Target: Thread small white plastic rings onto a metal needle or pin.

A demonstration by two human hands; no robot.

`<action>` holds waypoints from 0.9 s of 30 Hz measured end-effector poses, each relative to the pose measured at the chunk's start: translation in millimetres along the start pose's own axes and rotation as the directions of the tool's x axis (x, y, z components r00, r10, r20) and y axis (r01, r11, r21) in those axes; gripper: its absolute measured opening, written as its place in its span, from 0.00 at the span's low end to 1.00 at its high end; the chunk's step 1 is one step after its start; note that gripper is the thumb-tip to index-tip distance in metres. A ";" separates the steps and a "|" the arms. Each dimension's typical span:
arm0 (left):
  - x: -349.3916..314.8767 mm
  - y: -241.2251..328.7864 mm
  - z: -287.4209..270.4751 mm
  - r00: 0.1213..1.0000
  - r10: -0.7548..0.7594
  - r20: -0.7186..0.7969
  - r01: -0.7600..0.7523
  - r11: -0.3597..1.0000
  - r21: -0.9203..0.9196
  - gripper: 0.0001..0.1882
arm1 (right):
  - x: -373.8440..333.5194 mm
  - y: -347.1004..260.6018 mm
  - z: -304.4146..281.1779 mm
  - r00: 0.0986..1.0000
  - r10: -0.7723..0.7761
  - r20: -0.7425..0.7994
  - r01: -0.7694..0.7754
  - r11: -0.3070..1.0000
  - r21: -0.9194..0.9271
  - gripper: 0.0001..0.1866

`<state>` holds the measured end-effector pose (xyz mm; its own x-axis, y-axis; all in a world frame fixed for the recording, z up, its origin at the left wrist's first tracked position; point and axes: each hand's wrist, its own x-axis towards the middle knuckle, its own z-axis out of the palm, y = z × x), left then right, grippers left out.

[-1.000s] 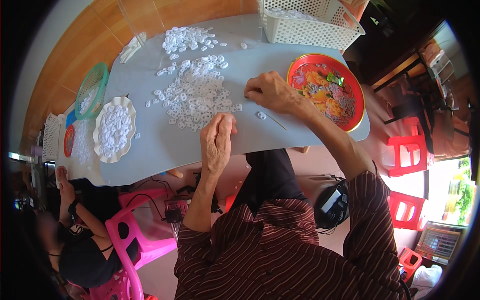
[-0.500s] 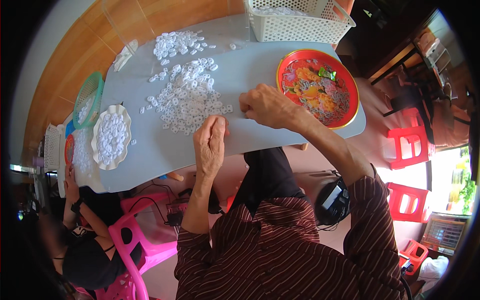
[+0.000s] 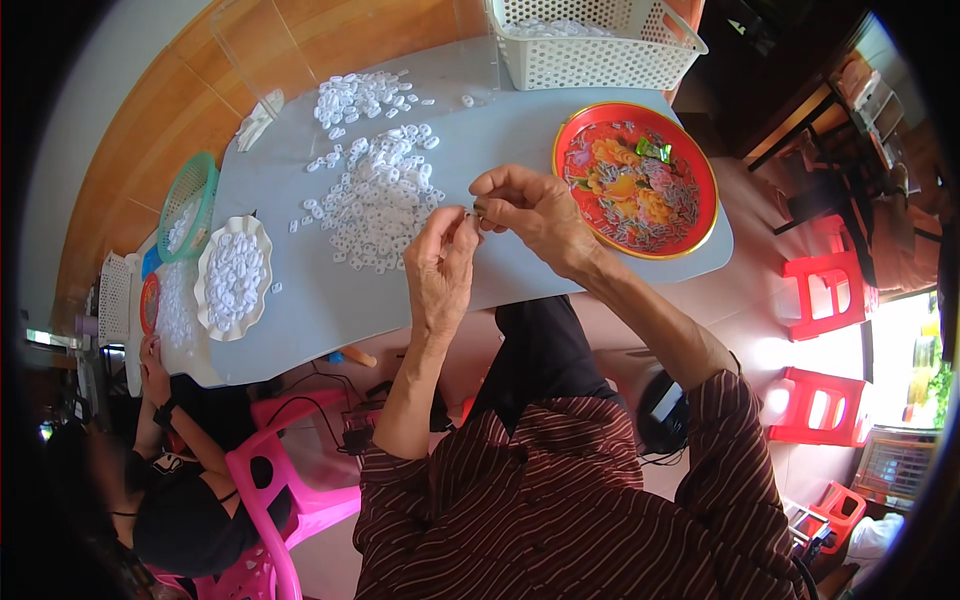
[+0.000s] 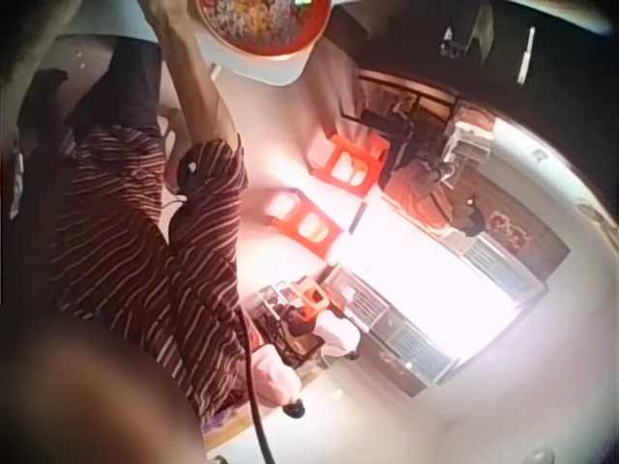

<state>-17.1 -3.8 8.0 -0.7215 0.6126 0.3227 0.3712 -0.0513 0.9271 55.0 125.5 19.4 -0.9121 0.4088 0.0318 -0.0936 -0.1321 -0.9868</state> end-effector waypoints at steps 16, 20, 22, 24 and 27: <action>-6.6 -8.2 10.8 0.994 -0.108 0.029 0.112 0.968 -0.223 0.07 | -27.1 1.4 1.6 0.961 -0.228 -0.157 0.161 0.921 -0.355 0.06; -8.9 -14.1 15.6 0.986 -0.158 0.059 0.168 0.898 -0.407 0.10 | -28.0 -5.7 0.3 0.961 -0.200 -0.192 0.110 0.910 -0.399 0.06; -7.2 -12.1 19.9 0.984 -0.157 0.078 0.175 0.913 -0.368 0.10 | -25.1 -8.8 -11.4 0.930 -0.326 -0.169 0.187 0.816 -0.547 0.07; -6.5 -13.1 19.1 0.983 -0.163 0.085 0.182 0.928 -0.324 0.10 | -16.0 -18.3 -38.1 0.905 -0.401 -0.145 0.229 0.743 -0.629 0.06; -7.5 -19.4 17.8 0.969 -0.238 0.069 0.247 0.939 -0.240 0.09 | -3.1 -28.8 -99.7 0.900 -0.405 -0.161 0.113 0.572 -0.812 0.06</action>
<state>-8.6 6.6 -15.8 -0.7472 0.6599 0.0794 0.0299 -0.0860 0.9958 100.2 218.0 31.9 -0.7188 0.5664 0.4032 0.1679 0.7042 -0.6899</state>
